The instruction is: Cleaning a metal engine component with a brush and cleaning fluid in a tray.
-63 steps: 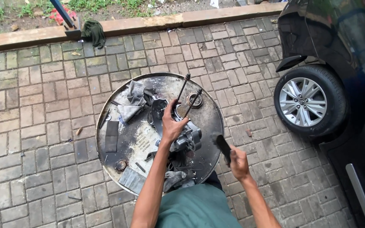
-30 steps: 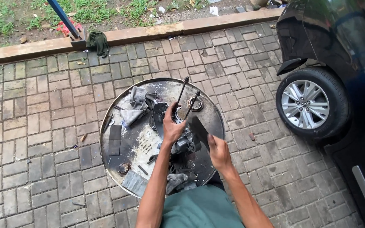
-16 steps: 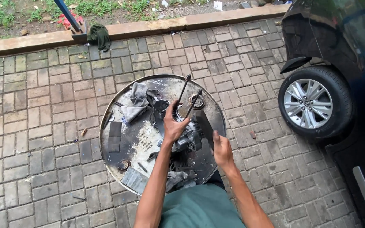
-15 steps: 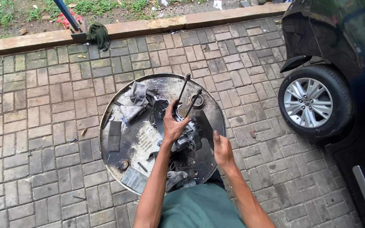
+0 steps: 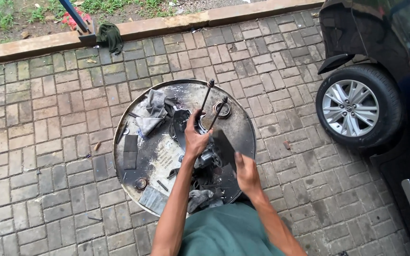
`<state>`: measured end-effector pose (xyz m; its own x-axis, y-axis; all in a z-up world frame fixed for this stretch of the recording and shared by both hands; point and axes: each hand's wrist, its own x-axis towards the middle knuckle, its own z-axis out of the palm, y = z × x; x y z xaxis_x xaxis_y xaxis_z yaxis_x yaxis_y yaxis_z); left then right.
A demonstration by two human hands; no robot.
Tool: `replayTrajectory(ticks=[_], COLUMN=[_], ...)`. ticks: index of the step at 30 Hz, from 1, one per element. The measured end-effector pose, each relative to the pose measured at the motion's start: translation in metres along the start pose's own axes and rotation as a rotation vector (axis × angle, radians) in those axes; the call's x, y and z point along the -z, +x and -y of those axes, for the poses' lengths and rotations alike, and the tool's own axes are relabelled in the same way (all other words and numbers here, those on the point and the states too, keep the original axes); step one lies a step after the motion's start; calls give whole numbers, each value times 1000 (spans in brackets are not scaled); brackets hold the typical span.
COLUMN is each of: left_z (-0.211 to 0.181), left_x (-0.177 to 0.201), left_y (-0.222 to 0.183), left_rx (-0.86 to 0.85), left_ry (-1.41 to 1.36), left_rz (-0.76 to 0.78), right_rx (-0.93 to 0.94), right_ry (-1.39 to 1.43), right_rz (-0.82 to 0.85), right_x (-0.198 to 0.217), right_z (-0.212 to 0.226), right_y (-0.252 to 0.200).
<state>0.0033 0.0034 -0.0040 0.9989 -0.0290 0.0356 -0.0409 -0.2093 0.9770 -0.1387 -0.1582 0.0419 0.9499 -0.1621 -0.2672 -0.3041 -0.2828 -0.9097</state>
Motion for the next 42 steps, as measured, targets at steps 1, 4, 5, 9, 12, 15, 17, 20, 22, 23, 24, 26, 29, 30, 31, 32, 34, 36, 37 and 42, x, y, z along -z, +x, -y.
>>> replayTrajectory(ticks=[1, 4, 5, 9, 12, 15, 17, 20, 22, 23, 24, 26, 29, 30, 31, 32, 34, 36, 37, 42], left_z=[-1, -1, 0, -3, -5, -5, -5, 18, 23, 26, 23, 18, 20, 20, 20, 20, 19, 20, 21, 17], left_x=[1, 1, 1, 2, 2, 1, 2, -3, -4, -4, -3, -2, -1, -1, -2, -2, -3, -2, -2, -1], left_y=[-1, 0, 1, 1, 0, 1, 0, 2, 4, 6, 4, 2, 4, 3, 3, 3, 4, 4, 3, 3], left_rx=[-21, -23, 6, 7, 18, 18, 18, -130, -138, -145, -147, -137, -137, -137, -135, -135, -134, -130, -130, -139], left_ry=[-13, -18, -12, -25, -15, -3, 0, -122, -128, -136, -133, -132, -148, -151, -144, -135, -131, -121, -124, -128], left_rz=[-2, 2, 6, 12, 9, 8, 9, -88, -82, -79, -77, -77, -79, -82, -86, -84, -83, -83, -83, -70], right_rx=[18, 41, 39, -57, -123, -99, -76, -9, -8, -5, -4, -2, -77, -76, -79, -84, -71, -60, -32, 21], right_ry=[5, 42, 72, -74, 66, 168, 167, 35, 18, -3, 1, 81, 92, 88, 78, 73, 86, 103, 61, -62], right_rz=[-12, -24, -19, -101, -96, -42, -42, -9, -2, 6, 5, -58, -87, -86, -82, -83, -80, -71, -66, -10], right_x=[1, 4, 4, 12, 8, -2, -7, 0, 4, 6, 5, 3, 4, 3, 2, 0, -1, 0, 4, 17], right_z=[8, 7, 2, -40, -64, -69, -49, 21, 29, 34, 19, -10, -61, -65, -70, -74, -64, -43, -28, 13], right_y=[5, 3, 0, -35, -55, -48, -33, -14, -9, -6, -12, -23, -49, -53, -56, -61, -45, -29, -20, -2])
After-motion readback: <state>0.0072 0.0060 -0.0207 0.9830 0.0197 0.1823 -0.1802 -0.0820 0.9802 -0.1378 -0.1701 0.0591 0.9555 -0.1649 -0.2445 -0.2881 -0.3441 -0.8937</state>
